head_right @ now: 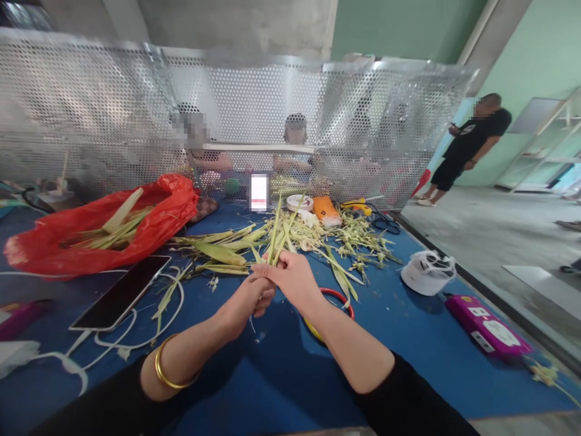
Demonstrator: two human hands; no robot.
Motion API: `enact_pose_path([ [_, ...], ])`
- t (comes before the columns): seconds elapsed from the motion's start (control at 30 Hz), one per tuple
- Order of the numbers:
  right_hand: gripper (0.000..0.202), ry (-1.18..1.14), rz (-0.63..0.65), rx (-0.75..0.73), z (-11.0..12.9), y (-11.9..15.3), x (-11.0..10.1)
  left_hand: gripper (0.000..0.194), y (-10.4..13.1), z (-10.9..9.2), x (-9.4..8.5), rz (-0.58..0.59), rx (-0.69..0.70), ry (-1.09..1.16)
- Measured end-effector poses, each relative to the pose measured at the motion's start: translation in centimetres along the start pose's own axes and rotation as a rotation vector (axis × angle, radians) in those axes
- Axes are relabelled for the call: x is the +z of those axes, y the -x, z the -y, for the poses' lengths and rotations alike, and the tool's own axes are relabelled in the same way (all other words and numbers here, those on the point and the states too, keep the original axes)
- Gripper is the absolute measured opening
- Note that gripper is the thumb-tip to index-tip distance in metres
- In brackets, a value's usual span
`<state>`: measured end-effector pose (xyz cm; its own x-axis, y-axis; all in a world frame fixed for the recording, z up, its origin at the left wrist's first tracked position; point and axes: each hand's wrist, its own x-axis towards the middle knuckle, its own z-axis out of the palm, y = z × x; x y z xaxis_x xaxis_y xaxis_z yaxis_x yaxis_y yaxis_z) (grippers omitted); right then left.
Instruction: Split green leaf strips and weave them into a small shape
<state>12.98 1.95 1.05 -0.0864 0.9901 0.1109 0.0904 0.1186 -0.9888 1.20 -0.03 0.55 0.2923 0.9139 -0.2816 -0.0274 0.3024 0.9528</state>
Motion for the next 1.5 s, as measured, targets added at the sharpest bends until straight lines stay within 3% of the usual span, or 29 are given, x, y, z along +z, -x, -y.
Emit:
enact_pose_path([
  [0.17, 0.022, -0.163, 0.135, 0.223, 0.0, -0.2, -0.1, 0.009, 0.1, 0.1, -0.2, 0.031, -0.028, -0.183],
  [0.3, 0.024, -0.173, 0.185, 0.26, 0.1, -0.4, -0.7, 0.007, 0.4, -0.4, -0.2, 0.07, 0.029, -0.266],
  [0.43, 0.026, -0.238, 0.356, 0.274, 0.4, -0.4, -1.1, 0.009, 0.6, -1.3, -0.2, 0.123, -0.081, -0.235],
  [0.6, 0.027, -0.457, 0.203, 0.31, 0.6, -0.6, -1.2, 0.024, 0.5, -1.4, -0.7, 0.225, -0.191, -0.169],
  [0.73, 0.028, -0.508, 0.084, 0.25, 0.7, -1.3, -2.2, 0.041, 0.7, -1.3, -1.2, 0.305, -0.109, -0.049],
  [0.97, 0.028, -0.521, -0.117, 0.097, 1.4, -2.8, -4.6, 0.038, 0.5, -1.5, -2.0, 0.298, -0.04, -0.084],
  [1.1, 0.025, -0.503, -0.12, 0.09, 1.5, -3.0, -5.4, 0.034, 1.0, -2.6, -2.9, 0.383, -0.095, -0.161],
  [1.2, 0.024, -0.445, -0.047, 0.12, 1.6, -2.3, -4.7, 0.037, 1.5, -3.3, -3.4, 0.475, -0.078, -0.165],
  [1.37, 0.024, -0.3, 0.147, 0.118, 1.6, -0.6, -2.1, 0.033, 1.1, -2.9, -2.8, 0.258, 0.036, -0.045],
  [1.5, 0.025, -0.229, 0.087, 0.09, 1.4, -0.4, -1.5, 0.026, 0.6, -2.3, -2.0, 0.116, 0.014, 0.004],
])
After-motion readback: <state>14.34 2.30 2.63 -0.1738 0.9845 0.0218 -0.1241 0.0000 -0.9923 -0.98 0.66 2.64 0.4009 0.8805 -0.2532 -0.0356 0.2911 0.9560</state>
